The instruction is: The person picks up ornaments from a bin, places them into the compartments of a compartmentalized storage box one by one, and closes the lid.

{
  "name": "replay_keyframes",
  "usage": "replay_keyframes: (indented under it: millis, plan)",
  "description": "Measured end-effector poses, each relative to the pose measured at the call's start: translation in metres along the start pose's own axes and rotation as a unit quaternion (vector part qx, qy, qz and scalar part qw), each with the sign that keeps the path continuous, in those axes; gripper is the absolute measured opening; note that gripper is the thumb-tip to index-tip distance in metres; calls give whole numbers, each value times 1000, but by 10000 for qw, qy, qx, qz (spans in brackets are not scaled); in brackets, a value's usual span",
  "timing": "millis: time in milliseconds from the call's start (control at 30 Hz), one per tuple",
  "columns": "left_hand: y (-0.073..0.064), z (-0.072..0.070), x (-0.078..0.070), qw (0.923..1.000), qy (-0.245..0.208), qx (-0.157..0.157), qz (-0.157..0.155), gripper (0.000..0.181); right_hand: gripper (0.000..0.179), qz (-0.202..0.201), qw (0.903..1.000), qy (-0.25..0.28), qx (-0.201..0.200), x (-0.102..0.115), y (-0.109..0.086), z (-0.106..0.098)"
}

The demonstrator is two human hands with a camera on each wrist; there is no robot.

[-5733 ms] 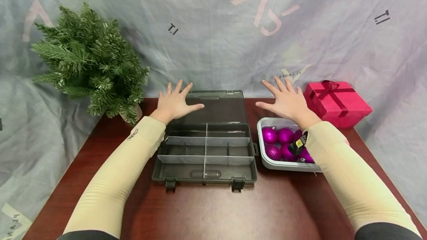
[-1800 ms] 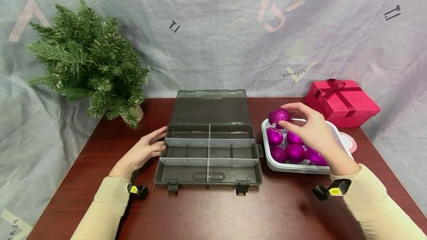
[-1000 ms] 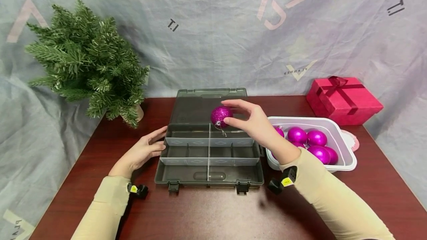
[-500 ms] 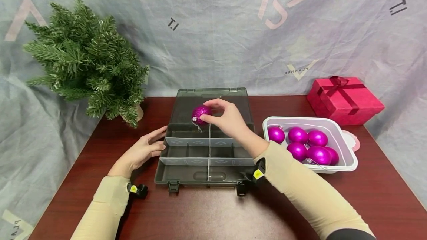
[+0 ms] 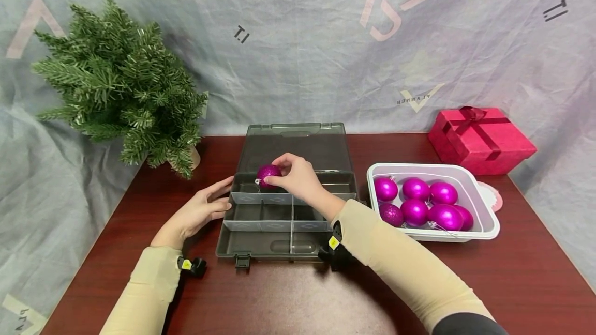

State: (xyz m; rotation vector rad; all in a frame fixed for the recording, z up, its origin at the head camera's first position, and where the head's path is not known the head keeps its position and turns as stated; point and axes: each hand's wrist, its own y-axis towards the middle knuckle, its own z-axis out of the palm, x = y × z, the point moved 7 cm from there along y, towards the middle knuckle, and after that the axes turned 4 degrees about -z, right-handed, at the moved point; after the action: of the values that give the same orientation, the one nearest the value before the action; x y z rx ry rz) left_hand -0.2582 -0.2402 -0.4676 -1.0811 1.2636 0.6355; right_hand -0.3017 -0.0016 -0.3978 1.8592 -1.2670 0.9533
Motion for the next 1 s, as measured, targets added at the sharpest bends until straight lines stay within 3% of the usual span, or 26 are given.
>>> replay_keyframes:
  millis: [333,600,800,1000]
  plan:
    - [0,-1,1,10000,-39,31,20,75,36,-354,9979,-544,90,-1,-1,15]
    - [-1,1,0,10000,-55,30,6,74,41,-413,9883,-1463,77,0,-2,22]
    - [-1,1,-1,9999,-117,49,-10,73,27,-487,9807,-1890,138,3,-3,25]
    - [-1,2,-1,9998,-169,95,7,73,16,-502,9832,-1744,176,1,0,24]
